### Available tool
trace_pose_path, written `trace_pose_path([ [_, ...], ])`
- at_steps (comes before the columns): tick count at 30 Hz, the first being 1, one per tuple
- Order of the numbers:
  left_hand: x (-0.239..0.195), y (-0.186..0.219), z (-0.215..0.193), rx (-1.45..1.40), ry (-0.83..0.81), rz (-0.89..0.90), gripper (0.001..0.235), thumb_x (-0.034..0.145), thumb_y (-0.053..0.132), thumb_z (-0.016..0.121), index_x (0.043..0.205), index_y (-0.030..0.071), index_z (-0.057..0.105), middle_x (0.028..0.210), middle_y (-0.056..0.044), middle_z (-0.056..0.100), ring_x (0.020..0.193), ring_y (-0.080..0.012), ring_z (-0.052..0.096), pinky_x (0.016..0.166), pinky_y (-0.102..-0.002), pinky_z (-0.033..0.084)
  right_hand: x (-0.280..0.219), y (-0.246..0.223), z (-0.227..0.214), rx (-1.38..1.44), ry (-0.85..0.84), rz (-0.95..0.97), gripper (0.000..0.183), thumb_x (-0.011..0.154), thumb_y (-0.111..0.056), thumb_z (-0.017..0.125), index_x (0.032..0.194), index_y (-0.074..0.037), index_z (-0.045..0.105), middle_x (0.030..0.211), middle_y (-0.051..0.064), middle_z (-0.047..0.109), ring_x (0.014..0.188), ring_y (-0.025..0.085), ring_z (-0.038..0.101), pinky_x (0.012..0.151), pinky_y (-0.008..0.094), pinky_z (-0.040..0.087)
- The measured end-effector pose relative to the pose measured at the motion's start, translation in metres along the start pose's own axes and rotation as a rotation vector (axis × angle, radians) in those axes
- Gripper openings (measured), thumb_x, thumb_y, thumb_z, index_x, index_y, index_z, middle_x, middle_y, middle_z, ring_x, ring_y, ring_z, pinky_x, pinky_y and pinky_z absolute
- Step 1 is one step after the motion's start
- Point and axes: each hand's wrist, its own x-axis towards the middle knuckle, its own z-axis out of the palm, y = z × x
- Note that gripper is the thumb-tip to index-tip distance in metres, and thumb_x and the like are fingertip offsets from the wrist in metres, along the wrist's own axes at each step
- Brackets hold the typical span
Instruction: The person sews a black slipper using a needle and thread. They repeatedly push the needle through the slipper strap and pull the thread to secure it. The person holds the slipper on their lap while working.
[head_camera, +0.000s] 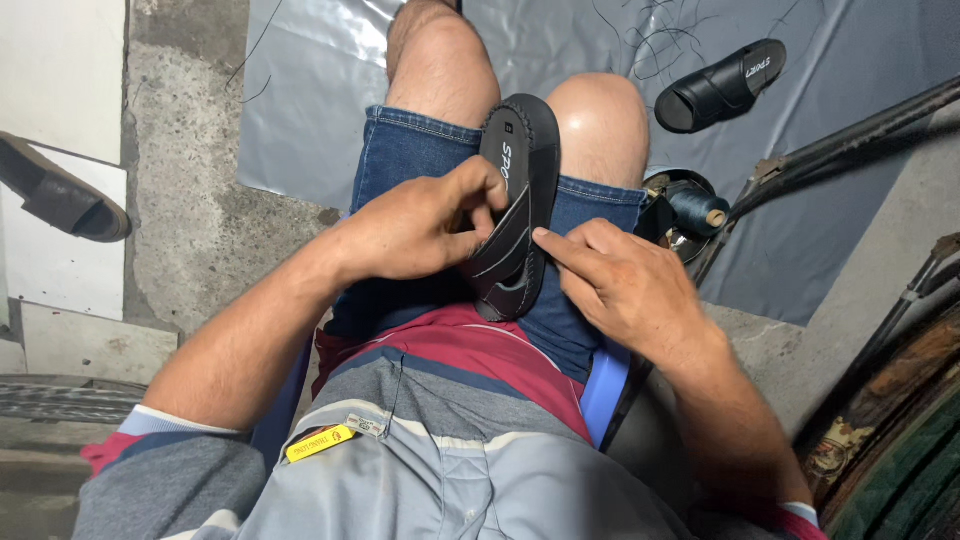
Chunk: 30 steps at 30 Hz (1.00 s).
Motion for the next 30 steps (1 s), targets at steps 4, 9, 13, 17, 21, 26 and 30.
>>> trace_pose_path([
  [4, -0.009, 0.030, -0.009, 0.010, 0.050, 0.244, 0.051, 0.079, -0.006, 0.053, 0.129, 0.002, 0.044, 0.104, -0.029, 0.061, 0.094, -0.0468, 0.058, 0.076, -0.053, 0.048, -0.003, -0.002, -0.040, 0.010, -0.161, 0.033, 0.036, 0.077, -0.008, 0.054, 0.112, -0.013, 0.063, 0.082, 0.017, 0.062, 0.074, 0.040, 0.060, 0.060, 0.052, 0.048],
  [9, -0.015, 0.007, -0.005, 0.189, 0.151, 0.167, 0.037, 0.088, 0.015, 0.054, 0.125, 0.022, 0.052, 0.093, -0.003, 0.055, 0.088, -0.0178, 0.057, 0.078, -0.026, 0.042, -0.029, 0.022, -0.043, -0.168, -0.147, 0.181, 0.055, 0.081, -0.008, 0.050, 0.129, -0.035, 0.048, 0.090, -0.003, 0.055, 0.078, 0.017, 0.056, 0.063, 0.033, 0.044],
  [13, -0.023, 0.040, 0.013, 0.460, 0.279, 0.208, 0.044, 0.083, 0.037, 0.061, 0.124, 0.021, 0.051, 0.118, -0.005, 0.049, 0.101, -0.0227, 0.057, 0.063, -0.041, 0.053, -0.031, 0.016, -0.036, 0.041, -0.111, 0.087, 0.058, 0.081, 0.002, 0.047, 0.130, -0.029, 0.047, 0.083, 0.000, 0.053, 0.075, 0.015, 0.054, 0.068, 0.027, 0.044],
  [17, -0.013, 0.036, 0.034, 0.589, 0.255, 0.257, 0.039, 0.082, 0.035, 0.062, 0.118, 0.024, 0.053, 0.118, -0.006, 0.048, 0.092, -0.0247, 0.060, 0.045, -0.044, 0.050, -0.029, 0.011, -0.033, 0.087, -0.136, 0.069, 0.049, 0.083, -0.006, 0.049, 0.127, -0.027, 0.051, 0.078, -0.001, 0.053, 0.071, 0.013, 0.053, 0.069, 0.026, 0.043],
  [21, -0.015, 0.031, 0.037, 0.539, 0.359, 0.316, 0.011, 0.083, 0.024, 0.060, 0.091, 0.019, 0.065, 0.105, -0.001, 0.055, 0.079, -0.0238, 0.063, 0.051, -0.037, 0.050, -0.019, 0.006, -0.006, 0.297, -0.035, 0.190, 0.049, 0.072, -0.027, 0.071, 0.119, -0.027, 0.058, 0.056, -0.004, 0.057, 0.049, 0.008, 0.051, 0.051, 0.024, 0.043],
  [26, -0.026, 0.019, 0.044, 0.589, 0.423, 0.367, 0.009, 0.080, 0.022, 0.064, 0.089, 0.021, 0.067, 0.108, 0.002, 0.055, 0.078, -0.0225, 0.064, 0.057, -0.030, 0.054, -0.015, 0.013, 0.028, 0.488, 0.154, 0.136, 0.006, 0.075, -0.021, 0.071, 0.081, -0.020, 0.070, 0.055, -0.002, 0.061, 0.051, 0.013, 0.059, 0.048, 0.023, 0.044],
  [30, -0.032, 0.010, 0.052, 0.674, 0.493, 0.446, 0.007, 0.080, 0.021, 0.064, 0.086, 0.021, 0.067, 0.109, 0.001, 0.055, 0.076, -0.0227, 0.061, 0.056, -0.029, 0.052, -0.018, 0.002, 0.026, 0.083, 0.271, 0.165, 0.009, 0.079, -0.027, 0.069, 0.085, -0.019, 0.068, 0.077, -0.003, 0.063, 0.066, 0.016, 0.062, 0.058, 0.026, 0.050],
])
